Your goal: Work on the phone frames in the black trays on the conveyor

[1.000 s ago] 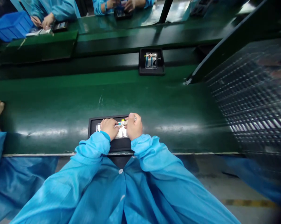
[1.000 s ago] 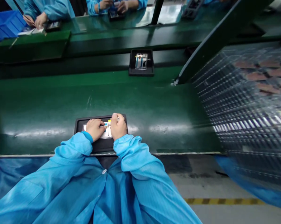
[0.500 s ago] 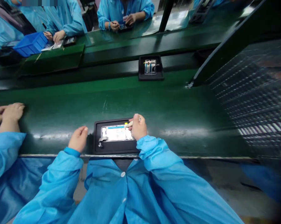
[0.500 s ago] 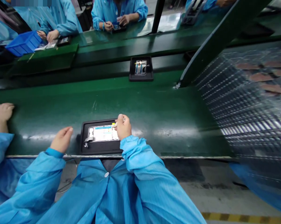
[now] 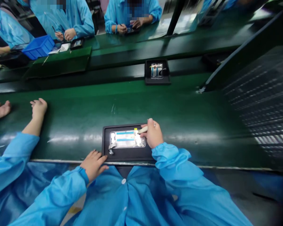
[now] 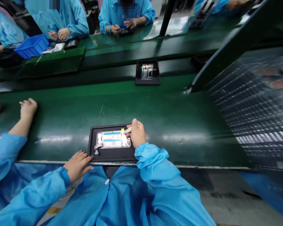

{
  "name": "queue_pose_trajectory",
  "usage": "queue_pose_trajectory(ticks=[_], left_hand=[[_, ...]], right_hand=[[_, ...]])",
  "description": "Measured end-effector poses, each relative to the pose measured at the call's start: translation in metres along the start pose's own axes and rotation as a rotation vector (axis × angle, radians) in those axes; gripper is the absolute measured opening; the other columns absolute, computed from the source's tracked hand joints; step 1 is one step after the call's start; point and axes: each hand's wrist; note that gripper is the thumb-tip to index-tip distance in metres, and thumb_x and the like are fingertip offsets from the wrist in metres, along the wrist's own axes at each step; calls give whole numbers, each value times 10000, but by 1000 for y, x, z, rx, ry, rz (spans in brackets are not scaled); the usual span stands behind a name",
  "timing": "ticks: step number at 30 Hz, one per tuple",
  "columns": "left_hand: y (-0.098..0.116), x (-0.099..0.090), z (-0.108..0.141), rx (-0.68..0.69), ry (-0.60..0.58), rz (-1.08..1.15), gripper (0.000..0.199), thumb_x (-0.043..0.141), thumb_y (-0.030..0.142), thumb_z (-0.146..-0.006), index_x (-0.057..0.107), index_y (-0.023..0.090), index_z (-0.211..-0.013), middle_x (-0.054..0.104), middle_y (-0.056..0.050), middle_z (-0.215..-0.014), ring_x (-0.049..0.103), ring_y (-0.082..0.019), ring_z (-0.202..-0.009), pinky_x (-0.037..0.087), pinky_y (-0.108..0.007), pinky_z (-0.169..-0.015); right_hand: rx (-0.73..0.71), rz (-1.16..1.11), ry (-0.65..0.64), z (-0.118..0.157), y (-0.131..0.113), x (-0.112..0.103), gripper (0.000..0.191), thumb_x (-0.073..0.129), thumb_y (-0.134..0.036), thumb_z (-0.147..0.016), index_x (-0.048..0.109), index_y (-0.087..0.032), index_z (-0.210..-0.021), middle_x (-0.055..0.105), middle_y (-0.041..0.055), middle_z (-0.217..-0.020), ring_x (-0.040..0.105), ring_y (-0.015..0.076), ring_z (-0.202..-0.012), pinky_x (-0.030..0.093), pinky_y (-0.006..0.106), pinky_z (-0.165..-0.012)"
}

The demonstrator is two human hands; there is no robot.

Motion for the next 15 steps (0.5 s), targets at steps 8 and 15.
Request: queue_pose_trajectory(ticks=[8, 15], left_hand=[[-54, -15, -29, -492, 28, -163, 460, 321, 526, -790, 592, 166, -696, 605, -122, -707, 585, -272, -754, 455, -387, -723], [-151, -35, -71, -1392, 117, -9, 615, 152, 669, -719, 561, 223, -829, 630, -45, -798, 591, -273, -704, 431, -340, -465]], right_hand=[[-17, -89, 248, -53, -36, -18, 382, 456, -555, -746, 415, -192, -859, 546, -48, -593, 504, 85, -393, 401, 178, -328], [20, 335, 208, -128, -56, -32, 378, 444, -534, -758, 509, -185, -888, 559, -24, -544, 547, 131, -465, 426, 223, -447]])
Point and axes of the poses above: each hand's wrist, its own z-axis away from the middle knuckle, its own x-axis out of the palm, y = z × x
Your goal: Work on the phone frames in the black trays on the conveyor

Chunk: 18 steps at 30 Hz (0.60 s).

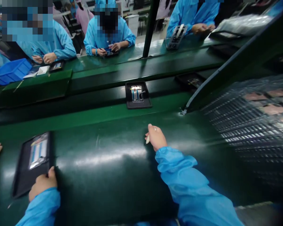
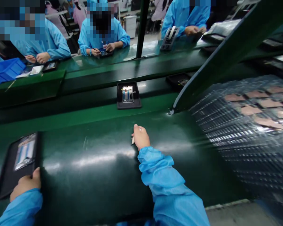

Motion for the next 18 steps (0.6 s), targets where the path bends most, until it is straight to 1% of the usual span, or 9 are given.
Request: queue_pose_trajectory(ticks=[3, 5, 6, 8, 10, 11, 13, 15, 18], left_hand=[[23, -2, -11, -190, 36, 129, 648, 71, 637, -731, 538, 236, -934, 611, -28, -983, 589, -288, -763, 440, -368, -475], [39, -7, 1, -211, 38, 206, 642, 102, 594, -752, 460, 204, -1114, 556, -71, -1112, 579, -307, -842, 468, -408, -575], [46, -8, 10, -182, 41, 221, 647, 128, 574, -756, 388, 178, -1196, 523, -95, -1159, 566, -320, -890, 472, -429, -644], [54, -7, 29, -18, 2, 177, 681, 153, 560, -754, 301, 134, -1265, 515, -121, -1163, 536, -341, -961, 449, -459, -772], [55, -2, 43, 166, -4, 108, 679, 137, 533, -768, 351, 96, -1241, 532, -146, -1127, 513, -347, -1001, 415, -468, -845], [53, 1, 47, 252, 3, 75, 677, 120, 517, -779, 400, 73, -1207, 532, -167, -1116, 504, -347, -1015, 402, -467, -865], [47, 7, 48, 365, 24, 22, 686, 84, 487, -797, 473, 39, -1142, 516, -204, -1117, 492, -341, -1033, 388, -454, -884], [42, 12, 48, 371, 40, -9, 681, 75, 467, -808, 494, 33, -1125, 513, -209, -1113, 496, -332, -1028, 392, -446, -875], [44, 16, 59, 351, 38, 8, 636, 133, 464, -815, 500, 52, -1133, 525, -199, -1097, 506, -333, -1008, 395, -457, -861]], right_hand=[[-100, 231, 12, -38, -18, 5, 323, 452, -470, -781, 557, -190, -903, 599, 12, -630, 579, 156, -554, 453, 269, -559], [-206, 396, 70, -64, -30, 12, 235, 471, -340, -792, 594, -184, -919, 620, 58, -756, 592, 187, -718, 453, 307, -689], [-259, 471, 104, -76, -35, 16, 225, 478, -281, -786, 607, -180, -941, 617, 86, -837, 580, 209, -803, 439, 332, -744], [-335, 596, 166, -96, -42, 24, 287, 506, -236, -765, 601, -187, -1032, 561, 140, -1026, 531, 263, -918, 413, 399, -790], [-359, 708, 199, -108, -47, 32, 381, 542, -277, -754, 554, -224, -1131, 457, 171, -1179, 488, 317, -958, 404, 456, -759], [-351, 760, 194, -111, -49, 34, 406, 547, -309, -757, 533, -247, -1159, 425, 175, -1211, 475, 336, -961, 403, 470, -736], [-320, 856, 135, -112, -54, 37, 381, 524, -346, -782, 539, -257, -1153, 460, 185, -1157, 473, 347, -943, 405, 465, -702], [-336, 917, 70, -106, -61, 36, 332, 498, -354, -806, 572, -235, -1107, 521, 188, -1038, 489, 328, -906, 407, 435, -690], [-461, 986, 39, -82, -73, 30, 348, 491, -411, -807, 601, -177, -1040, 558, 198, -934, 514, 305, -858, 410, 394, -671]])
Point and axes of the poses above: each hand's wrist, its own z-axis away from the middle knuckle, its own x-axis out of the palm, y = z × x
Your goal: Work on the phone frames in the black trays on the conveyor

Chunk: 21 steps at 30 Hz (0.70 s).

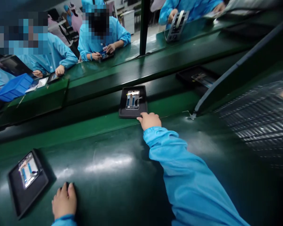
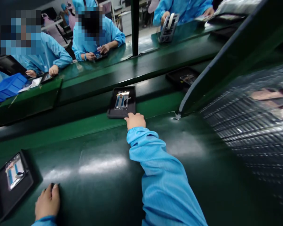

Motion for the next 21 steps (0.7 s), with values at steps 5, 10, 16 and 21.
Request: queue_pose_trajectory(ticks=[5, 10, 16, 21], left_hand=[[30, 6, 54, 171, -24, 278, 561, 206, 452, -804, 567, 100, -1051, 529, -168, -1134, 449, -327, -1092, 299, -490, -971], [48, 13, 113, 453, -37, 604, 485, 281, 450, -805, 520, 152, -1104, 557, -96, -1125, 458, -236, -1108, 270, -422, -1030], [27, 8, 128, 322, -48, 460, 460, 320, 373, -801, 505, 146, -1157, 542, -114, -1148, 433, -298, -1122, 263, -517, -998], [5, 12, 123, 359, -25, 475, 435, 314, 299, -806, 501, 134, -1162, 560, -116, -1118, 489, -253, -1067, 293, -463, -1002]], right_hand=[[-346, 119, -157, 96, -15, -13, 343, 481, -448, -797, 646, -148, -828, 625, 155, -746, 577, 281, -730, 412, 344, -569], [-753, 39, -414, 248, -40, 20, 252, 537, -394, -728, 633, -206, -591, 625, 56, -585, 597, 225, -585, 417, 317, -534], [-866, -313, -642, 322, -28, 26, 271, 392, -308, -851, 635, -207, -915, 658, 23, -875, 602, 172, -795, 441, 264, -671], [-615, -144, -277, 298, 6, 5, 388, 360, -347, -880, 488, -159, -1194, 537, 112, -1141, 511, 206, -1010, 396, 311, -845]])
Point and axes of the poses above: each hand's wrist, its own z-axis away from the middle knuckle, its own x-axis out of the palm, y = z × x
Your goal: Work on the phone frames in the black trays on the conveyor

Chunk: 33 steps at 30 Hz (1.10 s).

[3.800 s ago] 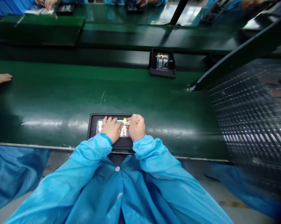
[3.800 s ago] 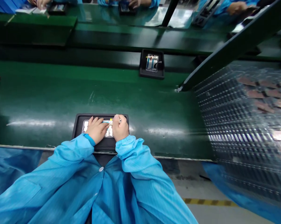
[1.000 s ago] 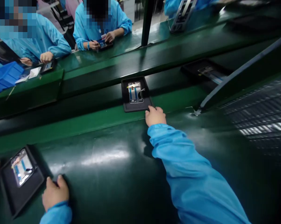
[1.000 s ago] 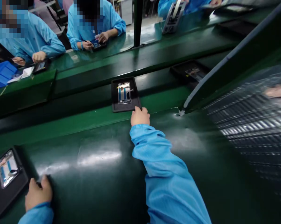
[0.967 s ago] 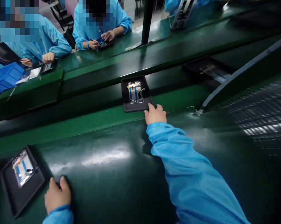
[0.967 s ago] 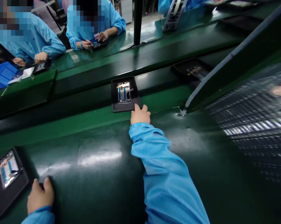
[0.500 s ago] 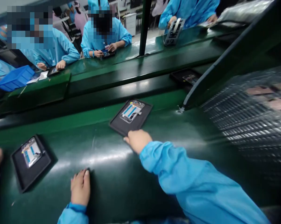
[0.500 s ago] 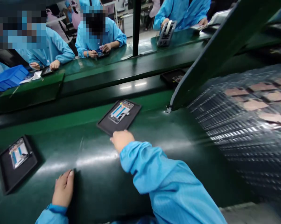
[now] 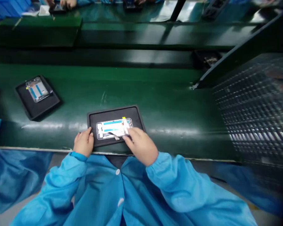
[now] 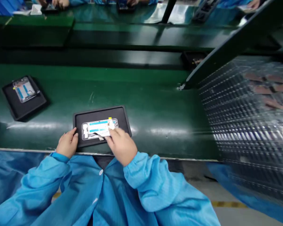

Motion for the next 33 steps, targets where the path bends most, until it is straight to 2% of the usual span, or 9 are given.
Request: queue_pose_trajectory(ticks=[3, 6, 9, 11, 14, 18, 22, 26, 33], left_hand=[[-8, 5, 4, 61, 40, 10, 439, 300, 327, -824, 517, 121, -1145, 567, -124, -1102, 493, -257, -1055, 333, -446, -978], [-2, 5, 8, 152, 114, -49, 418, 296, 332, -842, 544, 133, -1113, 573, -130, -1074, 491, -272, -1038, 366, -461, -936], [20, -3, 7, 268, 151, -158, 350, 347, 302, -837, 571, 197, -1085, 557, -106, -1092, 436, -308, -1091, 325, -515, -947], [39, -8, 2, 372, 102, -218, 318, 397, 256, -819, 576, 242, -1081, 539, -82, -1124, 387, -328, -1134, 269, -546, -974], [61, -10, -7, 497, -68, -271, 309, 463, 221, -789, 587, 298, -1060, 527, -56, -1148, 358, -341, -1159, 211, -575, -991], [72, -4, -17, 509, -246, -265, 231, 498, 251, -784, 631, 328, -956, 546, -29, -1120, 400, -314, -1122, 221, -575, -986], [71, -5, -18, 486, -289, -182, 188, 482, 270, -801, 637, 274, -907, 576, -29, -1055, 430, -274, -1083, 217, -565, -995], [59, -6, -11, 477, -257, -30, 207, 433, 201, -816, 605, 213, -931, 600, -29, -986, 478, -205, -1018, 213, -517, -1022], [32, -3, -2, 619, -173, 46, 236, 379, 258, -842, 595, 175, -892, 607, -57, -933, 508, -203, -986, 305, -494, -990]], right_hand=[[47, 91, -70, -14, 3, -7, 459, 382, -382, -867, 408, -153, -1264, 505, 130, -1178, 504, 231, -1016, 400, 317, -820], [-10, 161, -271, -24, -1, -8, 361, 305, -343, -896, 572, -175, -1071, 609, 97, -981, 550, 214, -914, 390, 308, -785], [-47, 190, -359, -22, -1, -7, 372, 279, -331, -906, 622, -189, -910, 629, 73, -916, 561, 189, -871, 374, 280, -761], [-37, 173, -357, -16, 0, -6, 364, 281, -348, -906, 612, -197, -928, 629, 65, -920, 562, 177, -866, 371, 263, -741], [2, 156, -322, -9, 1, -3, 339, 306, -351, -900, 606, -201, -949, 627, 66, -922, 562, 177, -864, 371, 260, -725], [-19, 107, -301, -3, -3, -3, 329, 319, -335, -899, 620, -202, -914, 631, 58, -888, 559, 172, -834, 363, 263, -718], [-71, -25, -303, 10, -6, -1, 302, 353, -339, -890, 625, -217, -841, 634, 17, -829, 548, 153, -804, 353, 254, -705], [-15, -123, -295, 20, -2, 5, 271, 372, -318, -882, 623, -217, -872, 639, 3, -865, 547, 148, -832, 358, 244, -721], [232, -71, -305, -13, 8, -5, 331, 351, -389, -865, 630, -211, -864, 640, 38, -905, 568, 171, -831, 364, 249, -671]])
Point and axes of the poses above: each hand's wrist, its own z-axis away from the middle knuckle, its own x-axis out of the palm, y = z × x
